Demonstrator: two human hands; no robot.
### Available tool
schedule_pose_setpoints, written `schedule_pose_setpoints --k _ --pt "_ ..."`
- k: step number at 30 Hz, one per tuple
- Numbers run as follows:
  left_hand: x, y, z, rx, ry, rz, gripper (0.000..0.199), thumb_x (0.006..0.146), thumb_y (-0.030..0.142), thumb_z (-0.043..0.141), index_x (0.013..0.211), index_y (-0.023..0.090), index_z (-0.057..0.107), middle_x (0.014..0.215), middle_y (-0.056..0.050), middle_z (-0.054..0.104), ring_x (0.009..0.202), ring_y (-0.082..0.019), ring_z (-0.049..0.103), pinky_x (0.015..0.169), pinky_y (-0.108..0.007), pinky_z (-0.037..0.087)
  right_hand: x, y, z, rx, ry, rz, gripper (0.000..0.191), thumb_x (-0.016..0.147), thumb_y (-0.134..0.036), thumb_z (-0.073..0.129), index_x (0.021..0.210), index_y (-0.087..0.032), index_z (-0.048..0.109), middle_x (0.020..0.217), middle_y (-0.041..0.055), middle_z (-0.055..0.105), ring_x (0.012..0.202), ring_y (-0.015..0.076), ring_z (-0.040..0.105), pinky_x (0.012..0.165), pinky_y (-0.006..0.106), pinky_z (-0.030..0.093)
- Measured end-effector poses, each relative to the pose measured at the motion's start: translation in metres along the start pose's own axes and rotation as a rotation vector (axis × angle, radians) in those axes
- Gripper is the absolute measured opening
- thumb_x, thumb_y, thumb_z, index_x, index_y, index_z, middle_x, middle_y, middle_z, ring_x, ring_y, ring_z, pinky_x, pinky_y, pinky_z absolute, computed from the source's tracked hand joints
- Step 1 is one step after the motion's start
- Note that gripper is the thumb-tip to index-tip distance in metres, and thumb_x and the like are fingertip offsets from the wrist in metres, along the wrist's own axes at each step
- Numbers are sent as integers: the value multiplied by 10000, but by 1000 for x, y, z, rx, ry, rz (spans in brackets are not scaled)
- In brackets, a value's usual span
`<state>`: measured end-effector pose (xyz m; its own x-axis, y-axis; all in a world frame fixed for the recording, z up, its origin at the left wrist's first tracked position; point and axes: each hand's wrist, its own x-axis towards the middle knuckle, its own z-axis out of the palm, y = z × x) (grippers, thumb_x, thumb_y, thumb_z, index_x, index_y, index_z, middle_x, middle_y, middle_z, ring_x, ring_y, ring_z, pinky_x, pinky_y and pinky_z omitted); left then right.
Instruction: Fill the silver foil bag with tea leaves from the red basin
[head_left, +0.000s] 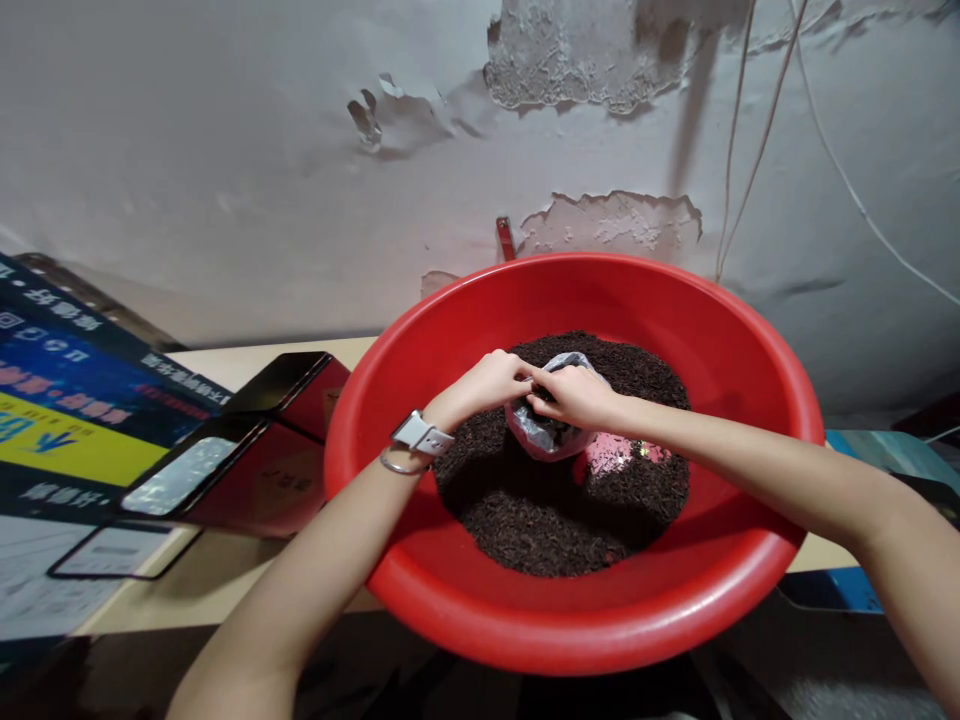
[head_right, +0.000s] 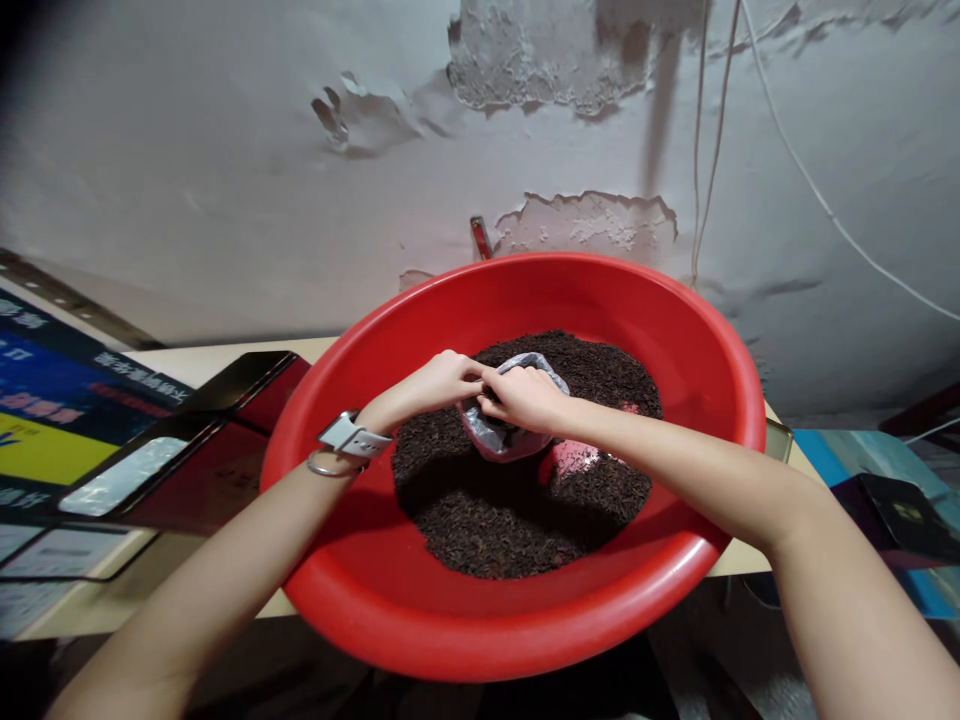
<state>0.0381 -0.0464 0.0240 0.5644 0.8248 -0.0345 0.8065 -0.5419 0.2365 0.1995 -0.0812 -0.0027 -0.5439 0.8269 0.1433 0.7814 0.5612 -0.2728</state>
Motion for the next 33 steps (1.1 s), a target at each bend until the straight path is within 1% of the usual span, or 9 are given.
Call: schedule_pose_setpoints --k 4,8,11,15,17,20,24,29,33 --pt "-2 2 -2 -53 1 48 314 757 256 477 832 123 751 713 -54 702 610 -126 514 580 -215 339 1 6 10 -129 -34 -4 446 887 -311 453 1292 -127 489 1069 172 647 930 289 622 782 359 445" --pt "-4 2 -2 -125 -17 59 346 760 295 488 918 140 755 729 -27 708 643 -126 523 590 -201 343 2 10 13 -205 -82 -73 432 895 -392 459 1180 -88 572 1164 204 611 1008 297 603 811 357 446" --pt "-3 1 -1 -130 -22 58 364 742 273 476 939 144 754 681 -22 694 614 -124 512 567 -200 334 1 5 3 -237 -67 -81 380 909 -353 437 1132 -95 606 1070 184 653 915 264 636 749 334 445" --pt "-1 -2 0 -65 -14 16 316 696 249 480 767 103 750 616 -61 670 595 -140 505 544 -213 324 -6 -16 -20 -254 60 -90 324 928 -277 391 1106 -125 616 965 133 681 822 209 644 684 290 414" --pt "-1 -2 -1 -77 -10 36 319 688 250 486 794 111 752 655 -58 683 607 -135 503 559 -209 327 -13 -29 -28 -220 43 -143 313 935 -277 381 1019 -127 642 948 126 681 802 199 642 657 282 404" --pt "-3 0 -3 -139 -28 52 370 704 261 480 921 129 749 658 -19 666 580 -105 459 563 -192 318 -27 -45 -29 -131 -219 -293 324 943 -345 394 959 -150 652 870 96 683 740 188 643 617 276 408" --pt "-5 4 -5 -147 -37 6 381 702 257 486 930 97 745 551 11 558 541 -84 387 531 -184 280 -43 -53 -5 -164 -621 -428 409 879 -386 539 1206 -142 569 1072 142 649 889 252 657 696 325 478" --pt "-4 3 -5 -145 -35 8 409 707 257 476 980 107 742 552 19 529 553 -87 366 553 -191 289 -46 -36 45 -125 -850 -275 896 736 -483 688 1466 -144 294 1439 259 352 1262 436 429 935 520 430" --pt "-4 1 -4 -142 -37 8 413 705 262 474 975 103 742 539 24 502 550 -89 368 551 -190 292 -46 -24 72 84 -951 -153 1175 597 -506 781 1512 -162 129 1507 302 155 1299 468 362 969 531 401"
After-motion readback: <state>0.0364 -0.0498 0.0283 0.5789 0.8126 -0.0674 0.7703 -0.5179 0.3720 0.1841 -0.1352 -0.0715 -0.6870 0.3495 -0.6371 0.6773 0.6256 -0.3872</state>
